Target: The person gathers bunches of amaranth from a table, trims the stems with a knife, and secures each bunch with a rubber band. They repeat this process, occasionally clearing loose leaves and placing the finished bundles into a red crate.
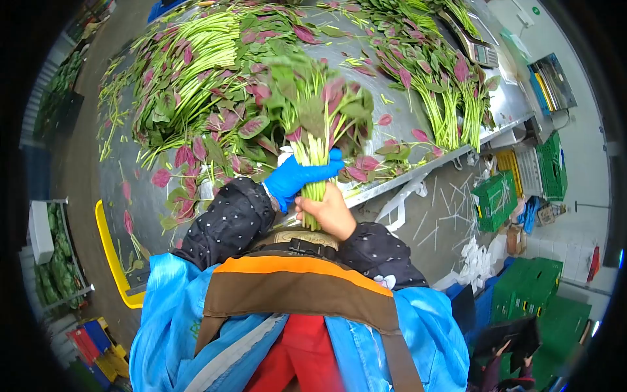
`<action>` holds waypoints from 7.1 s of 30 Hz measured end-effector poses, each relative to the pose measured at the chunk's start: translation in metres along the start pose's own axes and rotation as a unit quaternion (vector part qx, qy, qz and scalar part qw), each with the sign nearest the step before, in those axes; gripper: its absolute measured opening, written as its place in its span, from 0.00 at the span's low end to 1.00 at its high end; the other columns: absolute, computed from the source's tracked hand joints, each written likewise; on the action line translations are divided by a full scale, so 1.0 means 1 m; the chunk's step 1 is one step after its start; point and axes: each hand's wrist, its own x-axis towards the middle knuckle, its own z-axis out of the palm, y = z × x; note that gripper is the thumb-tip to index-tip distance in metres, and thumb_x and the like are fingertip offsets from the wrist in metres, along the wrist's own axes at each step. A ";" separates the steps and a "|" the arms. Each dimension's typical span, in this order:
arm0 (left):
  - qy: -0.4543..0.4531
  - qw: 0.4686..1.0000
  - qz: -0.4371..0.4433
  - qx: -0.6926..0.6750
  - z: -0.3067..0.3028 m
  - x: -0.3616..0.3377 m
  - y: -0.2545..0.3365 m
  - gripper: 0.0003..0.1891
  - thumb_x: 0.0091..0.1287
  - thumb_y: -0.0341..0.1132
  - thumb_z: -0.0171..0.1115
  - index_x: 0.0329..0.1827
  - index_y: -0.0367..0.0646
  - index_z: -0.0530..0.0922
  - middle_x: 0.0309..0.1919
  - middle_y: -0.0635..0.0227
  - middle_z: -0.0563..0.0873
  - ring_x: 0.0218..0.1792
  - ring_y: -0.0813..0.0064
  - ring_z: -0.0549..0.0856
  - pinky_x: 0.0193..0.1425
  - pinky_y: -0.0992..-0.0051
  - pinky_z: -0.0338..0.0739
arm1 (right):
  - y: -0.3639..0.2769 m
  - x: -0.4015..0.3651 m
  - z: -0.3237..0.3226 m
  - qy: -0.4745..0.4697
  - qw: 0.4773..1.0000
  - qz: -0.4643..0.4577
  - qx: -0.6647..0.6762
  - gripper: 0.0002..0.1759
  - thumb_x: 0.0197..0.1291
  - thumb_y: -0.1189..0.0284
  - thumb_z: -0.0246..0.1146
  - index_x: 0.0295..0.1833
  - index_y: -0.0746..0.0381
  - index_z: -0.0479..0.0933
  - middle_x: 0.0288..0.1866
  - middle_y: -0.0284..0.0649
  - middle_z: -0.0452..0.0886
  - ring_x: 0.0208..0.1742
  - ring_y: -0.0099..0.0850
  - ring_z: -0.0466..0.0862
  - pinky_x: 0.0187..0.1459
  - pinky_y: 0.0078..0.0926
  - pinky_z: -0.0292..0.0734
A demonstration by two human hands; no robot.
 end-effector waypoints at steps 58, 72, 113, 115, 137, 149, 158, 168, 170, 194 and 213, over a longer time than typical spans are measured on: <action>0.015 0.912 0.156 0.379 -0.070 -0.033 0.101 0.19 0.61 0.42 0.64 0.51 0.40 0.79 0.45 0.65 0.83 0.45 0.72 0.82 0.51 0.74 0.74 | -0.093 0.024 -0.029 -0.063 0.424 -0.335 -0.839 0.15 0.49 0.74 0.56 0.46 0.63 0.73 0.25 0.35 0.71 0.31 0.31 0.75 0.37 0.30 0.67; -0.023 0.988 -0.022 0.150 -0.088 -0.040 0.065 0.11 0.63 0.35 0.62 0.44 0.39 0.83 0.31 0.67 0.86 0.34 0.77 0.83 0.43 0.76 0.78 | -0.111 0.020 -0.041 -0.084 0.482 -0.300 -0.819 0.33 0.40 0.76 0.60 0.60 0.59 0.69 0.29 0.38 0.77 0.32 0.35 0.78 0.38 0.30 0.69; 0.372 0.677 0.235 0.590 -0.080 -0.027 0.049 0.05 0.56 0.36 0.63 0.31 0.46 0.82 0.27 0.59 0.83 0.29 0.58 0.82 0.35 0.66 0.76 | -0.077 0.014 -0.078 -0.309 0.884 0.237 -0.258 0.37 0.49 0.71 0.71 0.65 0.67 0.63 0.57 0.38 0.74 0.56 0.25 0.71 0.57 0.24 0.66; 0.365 0.557 0.116 0.737 -0.114 -0.032 0.079 0.13 0.53 0.42 0.67 0.41 0.52 0.81 0.36 0.63 0.84 0.41 0.57 0.81 0.44 0.62 0.75 | -0.081 0.016 -0.077 -0.324 0.874 0.244 -0.268 0.38 0.49 0.70 0.71 0.65 0.67 0.63 0.57 0.37 0.74 0.55 0.25 0.71 0.56 0.24 0.67; -0.035 0.704 0.418 0.573 0.019 -0.058 0.061 0.13 0.54 0.41 0.67 0.42 0.52 0.83 0.33 0.68 0.84 0.35 0.61 0.81 0.43 0.65 0.73 | -0.074 0.018 -0.095 -0.394 0.845 0.273 -0.237 0.25 0.54 0.68 0.68 0.54 0.70 0.72 0.46 0.38 0.80 0.45 0.24 0.77 0.48 0.23 0.70; -0.084 0.762 0.215 0.605 0.009 -0.068 0.026 0.24 0.54 0.47 0.70 0.54 0.53 0.79 0.28 0.64 0.86 0.30 0.73 0.85 0.37 0.75 0.79 | -0.078 0.017 -0.087 -0.394 0.849 0.271 -0.226 0.28 0.54 0.66 0.68 0.57 0.69 0.70 0.51 0.38 0.77 0.51 0.25 0.74 0.53 0.24 0.66; -0.061 0.885 0.156 0.435 0.033 -0.081 0.052 0.08 0.59 0.31 0.67 0.41 0.46 0.85 0.31 0.65 0.86 0.32 0.79 0.84 0.36 0.78 0.79 | -0.073 0.011 -0.089 -0.392 0.856 0.265 -0.210 0.26 0.55 0.67 0.67 0.57 0.69 0.71 0.50 0.37 0.78 0.50 0.24 0.74 0.53 0.23 0.66; 0.032 0.675 0.408 0.614 0.019 -0.082 0.108 0.32 0.50 0.42 0.74 0.60 0.47 0.74 0.54 0.58 0.79 0.56 0.63 0.78 0.60 0.64 0.70 | -0.080 0.011 -0.094 -0.437 0.817 0.220 -0.304 0.26 0.54 0.68 0.67 0.56 0.71 0.72 0.50 0.39 0.79 0.50 0.25 0.75 0.52 0.23 0.68; -0.075 0.644 0.357 0.673 0.037 -0.077 0.119 0.42 0.45 0.45 0.76 0.66 0.49 0.67 0.59 0.55 0.74 0.60 0.57 0.73 0.63 0.61 0.66 | -0.078 0.020 -0.096 -0.475 0.774 0.236 -0.345 0.23 0.54 0.69 0.67 0.52 0.72 0.74 0.46 0.39 0.81 0.45 0.25 0.76 0.48 0.23 0.70; -0.173 0.929 -0.122 0.303 -0.027 -0.043 0.023 0.22 0.56 0.33 0.70 0.53 0.38 0.76 0.44 0.64 0.84 0.44 0.74 0.83 0.52 0.72 0.76 | -0.237 0.067 -0.025 -0.241 0.491 -0.151 -0.823 0.24 0.34 0.78 0.70 0.45 0.61 0.79 0.42 0.35 0.81 0.45 0.29 0.77 0.48 0.28 0.70; 0.065 0.978 -0.116 0.160 -0.030 -0.050 -0.040 0.19 0.59 0.33 0.67 0.52 0.37 0.76 0.40 0.67 0.83 0.39 0.78 0.81 0.44 0.75 0.76 | 0.013 -0.001 -0.019 0.038 0.993 0.052 0.097 0.21 0.64 0.64 0.59 0.57 0.67 0.72 0.51 0.37 0.79 0.49 0.23 0.76 0.51 0.25 0.72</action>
